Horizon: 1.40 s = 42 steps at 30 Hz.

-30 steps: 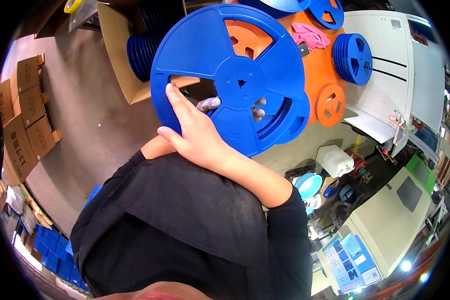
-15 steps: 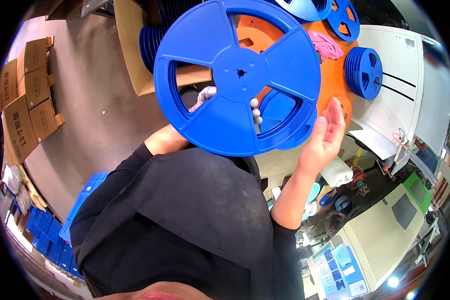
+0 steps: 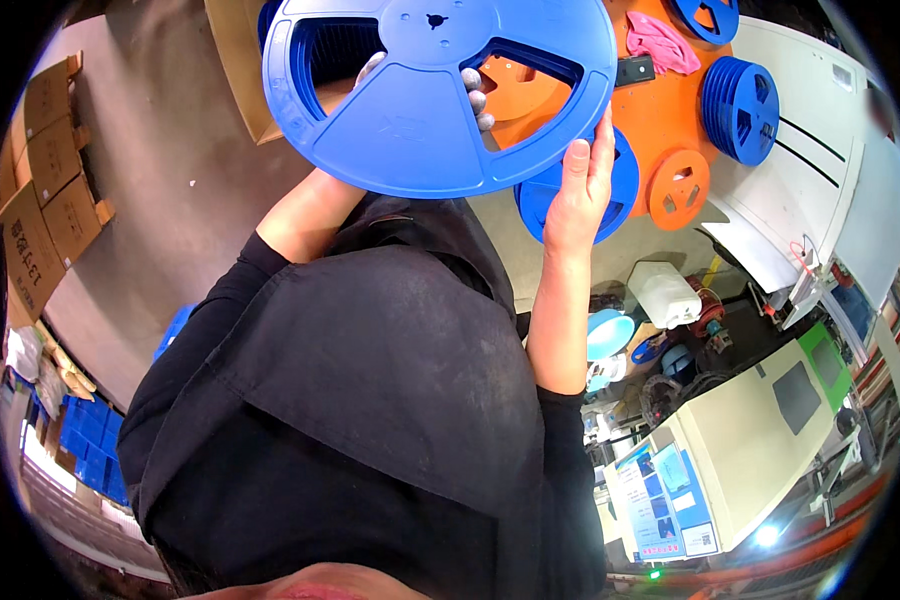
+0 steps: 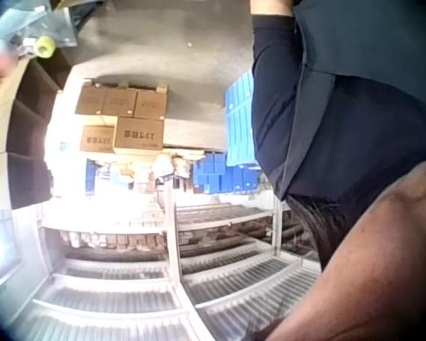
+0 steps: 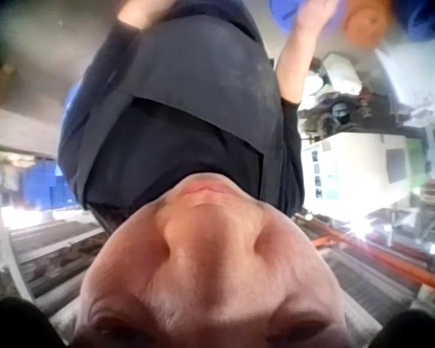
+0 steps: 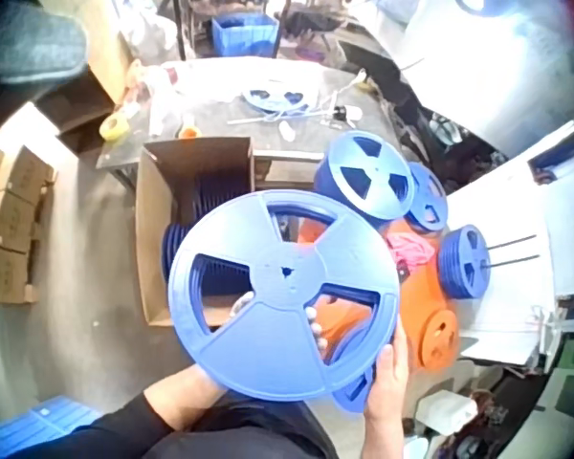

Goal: The person repeatedly picks up blue plastic spools from a cardboard box and stacks them on a nearby table. The person handles the spools one at a time, rotating them to align before placing them on the growing stack.

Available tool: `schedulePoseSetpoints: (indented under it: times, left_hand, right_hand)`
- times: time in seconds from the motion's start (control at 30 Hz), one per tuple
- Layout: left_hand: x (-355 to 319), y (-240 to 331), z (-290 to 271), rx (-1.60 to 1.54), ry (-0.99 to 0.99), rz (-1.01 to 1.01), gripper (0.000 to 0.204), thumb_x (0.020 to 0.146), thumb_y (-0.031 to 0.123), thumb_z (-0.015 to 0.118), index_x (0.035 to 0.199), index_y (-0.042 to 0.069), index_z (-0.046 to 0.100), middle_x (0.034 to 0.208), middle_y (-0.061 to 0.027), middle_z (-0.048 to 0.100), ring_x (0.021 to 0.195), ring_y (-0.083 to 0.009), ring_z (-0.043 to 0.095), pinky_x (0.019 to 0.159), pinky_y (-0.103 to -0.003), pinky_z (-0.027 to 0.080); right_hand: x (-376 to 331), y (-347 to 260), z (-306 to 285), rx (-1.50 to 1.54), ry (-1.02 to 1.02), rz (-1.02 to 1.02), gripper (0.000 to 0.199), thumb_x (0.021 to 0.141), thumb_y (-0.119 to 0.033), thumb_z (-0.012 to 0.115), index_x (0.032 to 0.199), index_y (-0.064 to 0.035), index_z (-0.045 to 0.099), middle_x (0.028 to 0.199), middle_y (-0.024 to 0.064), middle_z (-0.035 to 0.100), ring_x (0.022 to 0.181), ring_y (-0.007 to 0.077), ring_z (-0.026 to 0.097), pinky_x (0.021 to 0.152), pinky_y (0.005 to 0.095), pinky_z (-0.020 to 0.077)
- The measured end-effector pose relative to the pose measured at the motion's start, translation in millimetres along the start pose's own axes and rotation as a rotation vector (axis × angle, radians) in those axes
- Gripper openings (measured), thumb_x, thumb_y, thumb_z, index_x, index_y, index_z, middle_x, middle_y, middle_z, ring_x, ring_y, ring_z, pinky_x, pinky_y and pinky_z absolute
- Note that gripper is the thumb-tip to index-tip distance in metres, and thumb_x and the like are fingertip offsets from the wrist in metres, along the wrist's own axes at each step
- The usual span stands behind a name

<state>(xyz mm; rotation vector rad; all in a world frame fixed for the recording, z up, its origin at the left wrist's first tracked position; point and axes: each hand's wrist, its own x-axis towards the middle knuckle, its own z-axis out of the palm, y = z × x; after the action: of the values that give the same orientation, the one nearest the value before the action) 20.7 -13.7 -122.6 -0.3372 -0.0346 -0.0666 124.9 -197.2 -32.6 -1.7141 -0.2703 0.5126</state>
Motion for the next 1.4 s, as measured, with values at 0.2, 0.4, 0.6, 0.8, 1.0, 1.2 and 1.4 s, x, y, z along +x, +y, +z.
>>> schedulePoseSetpoints:
  times: [0.2, 0.4, 0.6, 0.8, 1.0, 1.2, 1.4]
  left_hand:
    - [-24.4, 33.5, 5.2, 0.066, 0.078, 0.033, 0.074, 0.085, 0.053, 0.055, 0.138, 0.003, 0.041, 0.131, -0.0148, 0.051, 0.121, -0.0358, 0.05, 0.109, -0.05, 0.035]
    - [-90.1, 108.0, 19.0, 0.171, 0.617, 0.417, 0.061, 0.089, 0.035, 0.055, 0.141, 0.006, 0.039, 0.127, -0.0195, 0.053, 0.116, -0.0357, 0.054, 0.104, -0.05, 0.041]
    - [-125.1, 255.7, -53.5, 0.628, 1.008, 0.588, 0.049, 0.08, 0.013, 0.069, 0.125, 0.016, 0.052, 0.094, -0.0062, 0.064, 0.081, -0.0218, 0.064, 0.067, -0.036, 0.057]
    - [-94.7, 393.6, -127.2, 0.629, 0.997, 0.466, 0.049, 0.079, 0.026, 0.072, 0.123, 0.015, 0.054, 0.101, -0.0074, 0.064, 0.093, -0.0255, 0.061, 0.084, -0.042, 0.053]
    - [-66.9, 432.7, -151.5, 0.568, 1.043, 0.375, 0.048, 0.079, 0.03, 0.072, 0.121, 0.015, 0.056, 0.105, -0.008, 0.065, 0.095, -0.0273, 0.06, 0.086, -0.045, 0.051]
    - [-58.7, 427.8, -165.7, 0.482, 1.089, 0.324, 0.047, 0.078, 0.034, 0.072, 0.119, 0.015, 0.058, 0.109, -0.0086, 0.065, 0.097, -0.0291, 0.06, 0.088, -0.047, 0.05]
    - [-54.4, 394.5, -148.9, 0.599, 1.509, 0.426, 0.084, 0.086, 0.063, 0.048, 0.151, 0.018, 0.02, 0.157, -0.0135, 0.012, 0.143, -0.0336, 0.014, 0.114, -0.052, 0.011]
  right_hand:
    - [16.4, 7.7, 38.3, -0.046, -0.067, 0.061, 0.052, 0.101, -0.022, 0.043, 0.146, -0.0001, 0.028, 0.146, 0.0134, 0.036, 0.132, 0.0216, 0.039, 0.108, 0.034, 0.0307]
    - [15.0, 65.7, 67.6, -0.101, -0.078, 0.363, 0.053, 0.099, -0.023, 0.05, 0.145, -0.0042, 0.033, 0.147, 0.0095, 0.037, 0.131, 0.021, 0.041, 0.103, 0.033, 0.0383]
    - [-4.9, 105.7, 111.5, -0.125, -0.242, 0.634, 0.056, 0.094, -0.017, 0.057, 0.143, -0.002, 0.034, 0.151, 0.0128, 0.031, 0.134, 0.028, 0.038, 0.107, 0.0367, 0.0353]
    - [-3.1, 109.9, 138.2, -0.113, -0.22, 0.823, 0.052, 0.094, -0.016, 0.057, 0.141, -0.0014, 0.039, 0.148, 0.0135, 0.035, 0.134, 0.0285, 0.039, 0.107, 0.0363, 0.0356]
    - [8.4, 109.0, 145.5, -0.219, -0.118, 0.865, 0.046, 0.095, -0.017, 0.055, 0.137, -0.0029, 0.044, 0.137, 0.0144, 0.049, 0.126, 0.0239, 0.048, 0.104, 0.0337, 0.0377]
    - [19.1, 104.5, 156.2, -0.253, -0.147, 0.869, 0.046, 0.095, -0.017, 0.056, 0.137, -0.0027, 0.045, 0.136, 0.0134, 0.05, 0.124, 0.0235, 0.049, 0.103, 0.0334, 0.0381]
    - [36.3, 104.8, 160.1, -0.303, -0.234, 0.823, 0.046, 0.093, -0.016, 0.057, 0.136, -0.0013, 0.046, 0.135, 0.0142, 0.051, 0.124, 0.0246, 0.051, 0.103, 0.0338, 0.039]
